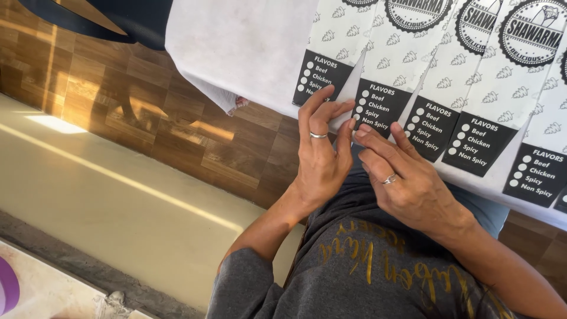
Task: Applying glue to the edges of paper sleeves and stacking them for assembly.
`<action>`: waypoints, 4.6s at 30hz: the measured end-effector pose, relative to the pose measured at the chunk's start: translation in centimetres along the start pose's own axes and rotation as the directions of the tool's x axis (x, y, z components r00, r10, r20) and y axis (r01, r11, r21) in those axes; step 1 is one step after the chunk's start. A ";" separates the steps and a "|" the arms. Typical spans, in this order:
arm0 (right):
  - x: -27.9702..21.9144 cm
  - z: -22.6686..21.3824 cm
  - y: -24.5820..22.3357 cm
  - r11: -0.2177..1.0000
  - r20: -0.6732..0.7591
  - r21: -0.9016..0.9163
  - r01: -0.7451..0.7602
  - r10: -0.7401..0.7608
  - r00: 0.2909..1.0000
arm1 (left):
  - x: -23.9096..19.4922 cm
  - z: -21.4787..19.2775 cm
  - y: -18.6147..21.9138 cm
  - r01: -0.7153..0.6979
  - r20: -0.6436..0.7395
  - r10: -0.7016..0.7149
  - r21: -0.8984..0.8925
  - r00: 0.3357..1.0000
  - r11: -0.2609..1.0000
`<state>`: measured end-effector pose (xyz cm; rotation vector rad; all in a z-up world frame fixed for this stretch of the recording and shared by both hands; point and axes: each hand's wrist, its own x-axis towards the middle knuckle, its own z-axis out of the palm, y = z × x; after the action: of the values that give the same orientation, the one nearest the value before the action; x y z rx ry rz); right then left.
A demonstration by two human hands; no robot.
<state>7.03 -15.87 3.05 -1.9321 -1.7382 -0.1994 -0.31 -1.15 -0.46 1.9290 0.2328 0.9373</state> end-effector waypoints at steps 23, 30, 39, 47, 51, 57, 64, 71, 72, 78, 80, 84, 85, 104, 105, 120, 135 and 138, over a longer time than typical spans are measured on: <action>-0.5 -2.2 -0.1 0.979 -0.157 0.116 -0.168 0.185 0.970 | -0.3 0.6 -0.5 -0.166 -0.017 0.170 0.152 0.985 0.974; 2.5 -0.8 0.2 0.984 -0.177 0.141 -0.110 0.134 0.975 | 0.0 -1.6 -2.0 -0.316 0.003 0.317 0.092 0.948 0.944; 6.8 3.2 -0.1 0.964 -0.265 0.250 -0.092 0.159 0.951 | 5.0 -11.0 -3.8 -0.165 0.411 0.152 -0.004 0.899 0.986; 5.5 4.3 -0.1 0.975 -0.280 0.165 -0.149 0.191 0.941 | 4.9 -10.4 -5.6 -0.291 0.411 0.326 -0.146 0.851 0.945; 5.1 4.4 0.0 0.980 -0.303 0.163 -0.112 0.158 0.940 | 4.5 -10.6 -6.3 -0.263 0.433 0.289 -0.119 0.854 0.957; 4.8 4.3 0.1 0.985 -0.292 0.131 -0.110 0.144 0.946 | 4.3 -10.7 -7.0 -0.234 0.457 0.286 -0.168 0.842 0.958; 5.5 3.7 0.0 0.997 -0.291 0.056 -0.053 0.067 0.954 | 4.6 -10.4 -6.6 -0.250 0.437 0.289 -0.146 0.852 0.957; 5.5 3.9 0.3 0.990 -0.236 0.000 -0.143 0.139 0.962 | 4.9 -10.0 -6.1 -0.215 0.479 0.216 -0.058 0.851 0.975; 5.5 4.0 0.4 0.990 -0.235 0.002 -0.141 0.138 0.962 | 5.1 -10.0 -5.8 -0.213 0.478 0.214 -0.057 0.852 0.975; 5.9 4.4 0.6 0.967 -0.227 0.112 -0.229 0.249 0.941 | 6.0 -9.7 -3.8 -0.071 0.499 0.089 -0.055 0.862 0.996; 6.1 4.5 0.6 0.963 -0.258 0.132 -0.235 0.262 0.930 | 5.9 -9.4 -3.7 -0.005 0.503 0.007 -0.005 0.864 1.000; 6.1 4.5 0.7 0.956 -0.264 0.165 -0.242 0.279 0.923 | 6.0 -9.4 -3.2 0.001 0.490 -0.003 0.004 0.872 1.000; 6.2 4.6 0.7 0.949 -0.266 0.186 -0.253 0.297 0.917 | 6.0 -9.3 -3.1 0.001 0.478 -0.004 0.008 0.878 1.000; 6.6 3.0 0.9 0.904 -0.158 0.308 -0.296 0.355 0.921 | 4.9 -7.8 -3.1 0.103 0.284 -0.088 -0.039 0.955 0.994; 6.6 3.0 0.9 0.904 -0.155 0.310 -0.295 0.354 0.922 | 4.6 -7.6 -2.9 0.106 0.282 -0.091 -0.038 0.955 0.994; 6.0 3.6 0.2 0.941 -0.196 0.221 -0.257 0.301 0.933 | 2.4 -4.5 -4.0 -0.036 -0.140 0.042 0.052 0.989 0.998; 2.9 2.7 -1.5 0.998 -0.034 0.027 -0.058 0.059 0.998 | 2.5 -4.0 -3.8 -0.069 -0.167 0.071 0.015 0.983 0.998; 3.1 3.0 -1.5 0.999 -0.055 -0.035 -0.040 0.038 0.998 | 2.4 -3.5 -3.6 -0.064 -0.213 0.084 0.097 0.973 0.993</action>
<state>5.43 -11.64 2.33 -1.9658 -1.6709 -0.2684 -0.31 4.38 -1.22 1.9269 0.3367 1.2072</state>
